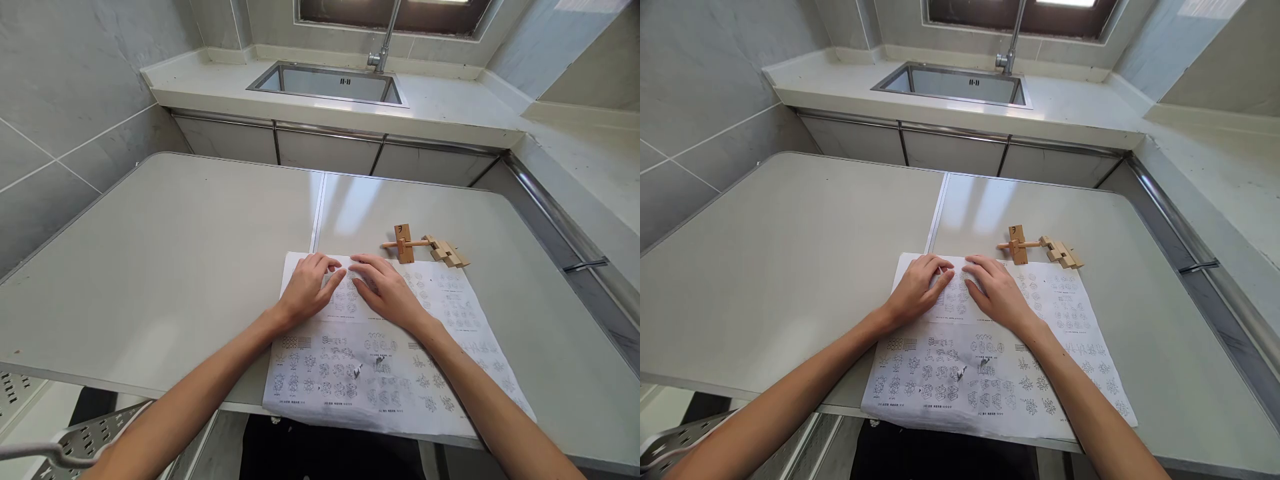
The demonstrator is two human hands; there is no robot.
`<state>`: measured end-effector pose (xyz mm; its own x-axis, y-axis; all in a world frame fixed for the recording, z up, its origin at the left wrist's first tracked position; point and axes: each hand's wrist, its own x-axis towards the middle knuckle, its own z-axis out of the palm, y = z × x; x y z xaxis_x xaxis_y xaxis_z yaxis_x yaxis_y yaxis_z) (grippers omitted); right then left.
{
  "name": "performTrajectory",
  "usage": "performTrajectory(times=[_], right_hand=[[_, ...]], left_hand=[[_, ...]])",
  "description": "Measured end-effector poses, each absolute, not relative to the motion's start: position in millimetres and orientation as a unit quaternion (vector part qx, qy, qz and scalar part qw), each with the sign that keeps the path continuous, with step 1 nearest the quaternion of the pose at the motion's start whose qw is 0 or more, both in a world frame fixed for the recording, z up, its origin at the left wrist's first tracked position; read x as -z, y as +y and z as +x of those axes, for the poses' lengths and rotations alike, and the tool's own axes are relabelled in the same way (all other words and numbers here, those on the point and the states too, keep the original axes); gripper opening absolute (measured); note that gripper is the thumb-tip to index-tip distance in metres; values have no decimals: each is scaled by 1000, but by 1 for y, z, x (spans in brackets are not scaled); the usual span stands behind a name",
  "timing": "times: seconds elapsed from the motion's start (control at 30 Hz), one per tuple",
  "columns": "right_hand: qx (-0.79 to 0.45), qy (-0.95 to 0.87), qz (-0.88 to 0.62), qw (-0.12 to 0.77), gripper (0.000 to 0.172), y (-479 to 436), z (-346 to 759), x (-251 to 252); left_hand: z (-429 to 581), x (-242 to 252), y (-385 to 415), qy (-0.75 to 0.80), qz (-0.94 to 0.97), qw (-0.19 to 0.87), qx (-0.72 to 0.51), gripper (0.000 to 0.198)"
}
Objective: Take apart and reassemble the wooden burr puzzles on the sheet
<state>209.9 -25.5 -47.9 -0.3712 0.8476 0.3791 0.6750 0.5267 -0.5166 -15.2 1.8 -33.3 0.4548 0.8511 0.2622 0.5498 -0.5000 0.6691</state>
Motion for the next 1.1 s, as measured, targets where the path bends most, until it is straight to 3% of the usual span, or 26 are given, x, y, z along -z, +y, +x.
performTrajectory(times=[1.1], right_hand=[[-145,-794,-488,332,24,-26,208,47]], left_hand=[[-15,34,2,428,816,252,-294,25]])
